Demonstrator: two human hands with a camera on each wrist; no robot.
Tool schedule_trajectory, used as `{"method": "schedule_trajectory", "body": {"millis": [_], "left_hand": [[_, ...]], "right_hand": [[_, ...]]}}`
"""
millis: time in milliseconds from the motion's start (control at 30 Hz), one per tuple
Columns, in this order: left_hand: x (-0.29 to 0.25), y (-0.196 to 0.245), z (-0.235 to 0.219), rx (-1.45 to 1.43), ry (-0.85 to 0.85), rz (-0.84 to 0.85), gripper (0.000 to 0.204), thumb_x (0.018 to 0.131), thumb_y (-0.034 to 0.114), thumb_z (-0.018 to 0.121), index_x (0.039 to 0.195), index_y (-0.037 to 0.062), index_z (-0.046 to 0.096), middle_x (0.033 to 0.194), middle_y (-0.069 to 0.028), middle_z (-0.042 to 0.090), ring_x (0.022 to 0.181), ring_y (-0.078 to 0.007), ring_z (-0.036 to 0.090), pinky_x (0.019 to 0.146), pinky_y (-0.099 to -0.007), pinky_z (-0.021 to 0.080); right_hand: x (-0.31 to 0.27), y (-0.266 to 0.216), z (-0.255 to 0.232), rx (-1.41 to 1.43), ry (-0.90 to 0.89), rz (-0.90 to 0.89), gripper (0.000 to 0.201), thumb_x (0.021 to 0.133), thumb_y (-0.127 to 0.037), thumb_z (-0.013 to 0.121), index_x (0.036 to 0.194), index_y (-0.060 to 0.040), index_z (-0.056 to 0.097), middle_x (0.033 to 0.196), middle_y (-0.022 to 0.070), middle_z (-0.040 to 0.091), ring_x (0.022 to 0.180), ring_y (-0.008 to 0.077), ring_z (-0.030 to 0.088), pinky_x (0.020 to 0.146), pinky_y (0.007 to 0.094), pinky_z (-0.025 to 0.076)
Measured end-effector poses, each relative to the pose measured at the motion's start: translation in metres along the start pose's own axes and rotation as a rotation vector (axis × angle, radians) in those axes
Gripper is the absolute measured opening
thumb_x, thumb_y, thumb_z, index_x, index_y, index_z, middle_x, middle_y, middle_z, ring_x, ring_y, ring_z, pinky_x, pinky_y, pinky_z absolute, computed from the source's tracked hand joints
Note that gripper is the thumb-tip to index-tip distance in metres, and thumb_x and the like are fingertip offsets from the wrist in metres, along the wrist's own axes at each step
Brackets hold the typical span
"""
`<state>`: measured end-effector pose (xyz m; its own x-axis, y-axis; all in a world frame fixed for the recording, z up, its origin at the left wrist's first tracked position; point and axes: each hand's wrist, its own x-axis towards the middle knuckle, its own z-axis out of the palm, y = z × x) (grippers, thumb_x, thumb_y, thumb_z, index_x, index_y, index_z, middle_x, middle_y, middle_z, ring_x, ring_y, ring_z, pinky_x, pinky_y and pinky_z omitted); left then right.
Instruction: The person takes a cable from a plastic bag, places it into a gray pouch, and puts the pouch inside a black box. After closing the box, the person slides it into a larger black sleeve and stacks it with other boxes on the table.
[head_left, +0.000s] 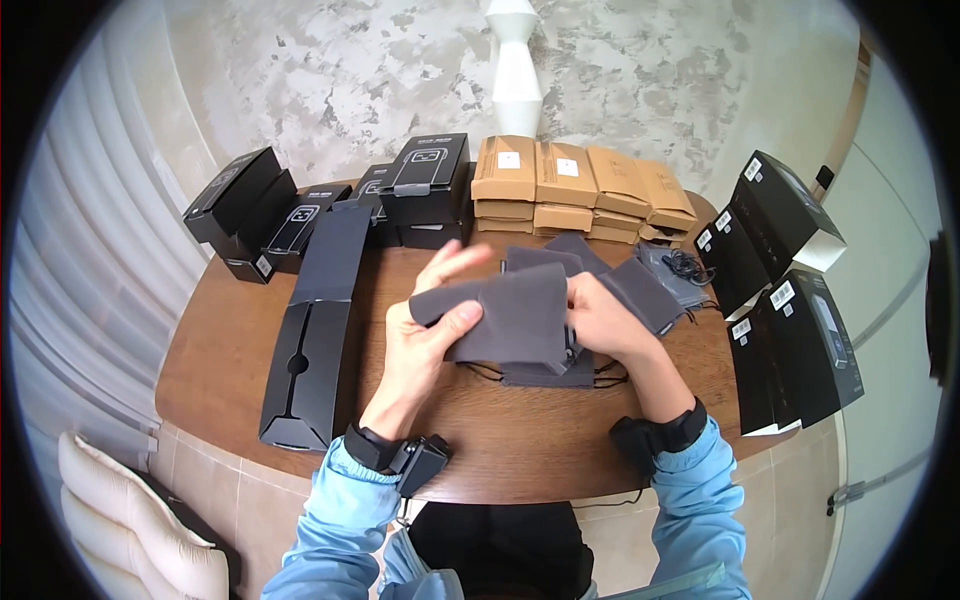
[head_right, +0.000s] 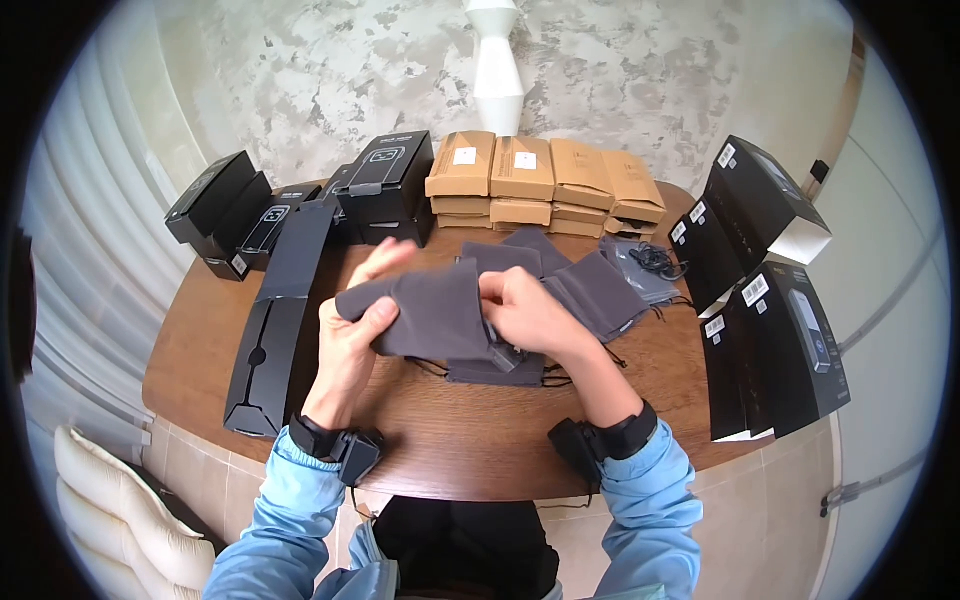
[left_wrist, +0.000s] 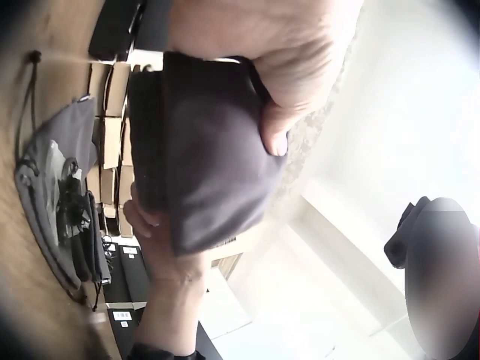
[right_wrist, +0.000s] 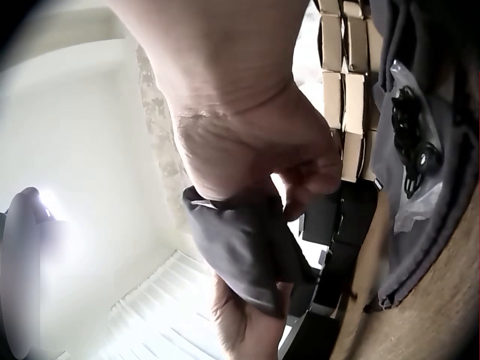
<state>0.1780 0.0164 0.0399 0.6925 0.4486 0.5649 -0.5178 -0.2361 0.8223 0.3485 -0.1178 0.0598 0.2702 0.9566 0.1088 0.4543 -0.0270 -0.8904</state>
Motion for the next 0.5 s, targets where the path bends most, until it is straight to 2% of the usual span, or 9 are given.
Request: {"method": "schedule_trajectory", "body": {"millis": [67, 100, 167, 200, 300, 367, 433, 467, 500], "left_hand": [[-0.005, 0.000, 0.002, -0.086, 0.126, -0.169, 0.024, 0.087, 0.013, 0.065, 0.105, -0.0030, 0.066, 0.099, -0.0081, 0.068, 0.088, -0.0123, 0.062, 0.077, -0.0257, 0.050], [-0.006, -0.001, 0.003, -0.082, 0.133, -0.169, 0.024, 0.087, 0.013, 0.065, 0.105, -0.0030, 0.066, 0.099, -0.0081, 0.068, 0.088, -0.0123, 0.062, 0.077, -0.0257, 0.050], [-0.006, -0.002, 0.005, -0.083, 0.225, -0.225, 0.025, 0.088, 0.014, 0.065, 0.106, -0.0030, 0.065, 0.094, -0.0072, 0.068, 0.084, -0.0111, 0.062, 0.074, -0.0241, 0.050], [-0.005, 0.002, 0.009, -0.046, 0.260, -0.224, 0.025, 0.088, 0.015, 0.065, 0.106, -0.0028, 0.065, 0.090, -0.0068, 0.068, 0.080, -0.0110, 0.062, 0.071, -0.0239, 0.051], [-0.005, 0.001, 0.012, -0.072, 0.302, -0.226, 0.029, 0.089, 0.019, 0.064, 0.107, -0.0038, 0.064, 0.094, -0.0061, 0.067, 0.084, -0.0095, 0.060, 0.075, -0.0242, 0.049], [-0.007, -0.002, 0.016, -0.059, 0.309, -0.188, 0.030, 0.091, 0.020, 0.062, 0.108, -0.0044, 0.062, 0.093, -0.0056, 0.066, 0.084, -0.0094, 0.059, 0.074, -0.0251, 0.049], [-0.012, 0.004, 0.020, -0.061, 0.254, -0.168, 0.031, 0.092, 0.020, 0.060, 0.110, -0.0045, 0.060, 0.096, -0.0060, 0.064, 0.085, -0.0097, 0.057, 0.073, -0.0261, 0.048], [-0.015, -0.004, 0.020, 0.077, 0.253, -0.105, 0.031, 0.092, 0.019, 0.058, 0.113, -0.0043, 0.057, 0.100, -0.0090, 0.061, 0.084, -0.0121, 0.057, 0.072, -0.0275, 0.048], [-0.020, 0.001, 0.015, 0.204, 0.165, -0.179, 0.038, 0.092, 0.019, 0.059, 0.121, -0.0044, 0.052, 0.116, -0.0124, 0.057, 0.104, -0.0170, 0.054, 0.089, -0.0304, 0.044]], "right_hand": [[-0.002, -0.005, 0.008, 0.122, -0.027, 0.021, 0.026, 0.092, -0.011, 0.049, 0.112, -0.0005, 0.062, 0.106, 0.0091, 0.063, 0.097, 0.0143, 0.057, 0.085, 0.0296, 0.046], [-0.002, -0.002, 0.012, 0.124, -0.035, 0.018, 0.026, 0.092, -0.011, 0.049, 0.112, -0.0005, 0.062, 0.106, 0.0091, 0.063, 0.097, 0.0143, 0.057, 0.085, 0.0296, 0.046], [-0.001, 0.008, 0.018, 0.905, 0.010, 0.029, 0.039, 0.099, -0.023, 0.043, 0.128, 0.0025, 0.047, 0.121, 0.0104, 0.056, 0.110, 0.0184, 0.053, 0.094, 0.0350, 0.043], [-0.005, 0.004, 0.014, 1.065, -0.148, 0.075, 0.049, 0.097, -0.030, 0.047, 0.132, 0.0034, 0.039, 0.129, 0.0130, 0.049, 0.114, 0.0239, 0.051, 0.092, 0.0415, 0.046], [-0.008, 0.009, 0.032, 0.944, -0.191, -0.122, 0.055, 0.094, -0.030, 0.053, 0.133, 0.0040, 0.035, 0.127, 0.0156, 0.050, 0.114, 0.0292, 0.052, 0.087, 0.0454, 0.049], [-0.002, 0.017, 0.039, 0.929, -0.182, -0.130, 0.058, 0.090, -0.030, 0.058, 0.133, 0.0021, 0.036, 0.125, 0.0170, 0.050, 0.113, 0.0308, 0.053, 0.084, 0.0456, 0.051], [0.003, 0.026, 0.043, 1.155, -0.136, -0.174, 0.057, 0.088, -0.025, 0.059, 0.133, 0.0018, 0.036, 0.125, 0.0166, 0.051, 0.111, 0.0307, 0.054, 0.086, 0.0452, 0.050], [0.001, 0.025, 0.046, 1.168, -0.131, -0.141, 0.061, 0.085, -0.028, 0.063, 0.133, 0.0005, 0.037, 0.127, 0.0147, 0.050, 0.119, 0.0281, 0.048, 0.099, 0.0465, 0.041], [0.000, 0.017, 0.050, 1.169, -0.156, -0.142, 0.061, 0.085, -0.028, 0.063, 0.133, 0.0005, 0.037, 0.127, 0.0147, 0.050, 0.119, 0.0281, 0.048, 0.099, 0.0465, 0.041]]}}
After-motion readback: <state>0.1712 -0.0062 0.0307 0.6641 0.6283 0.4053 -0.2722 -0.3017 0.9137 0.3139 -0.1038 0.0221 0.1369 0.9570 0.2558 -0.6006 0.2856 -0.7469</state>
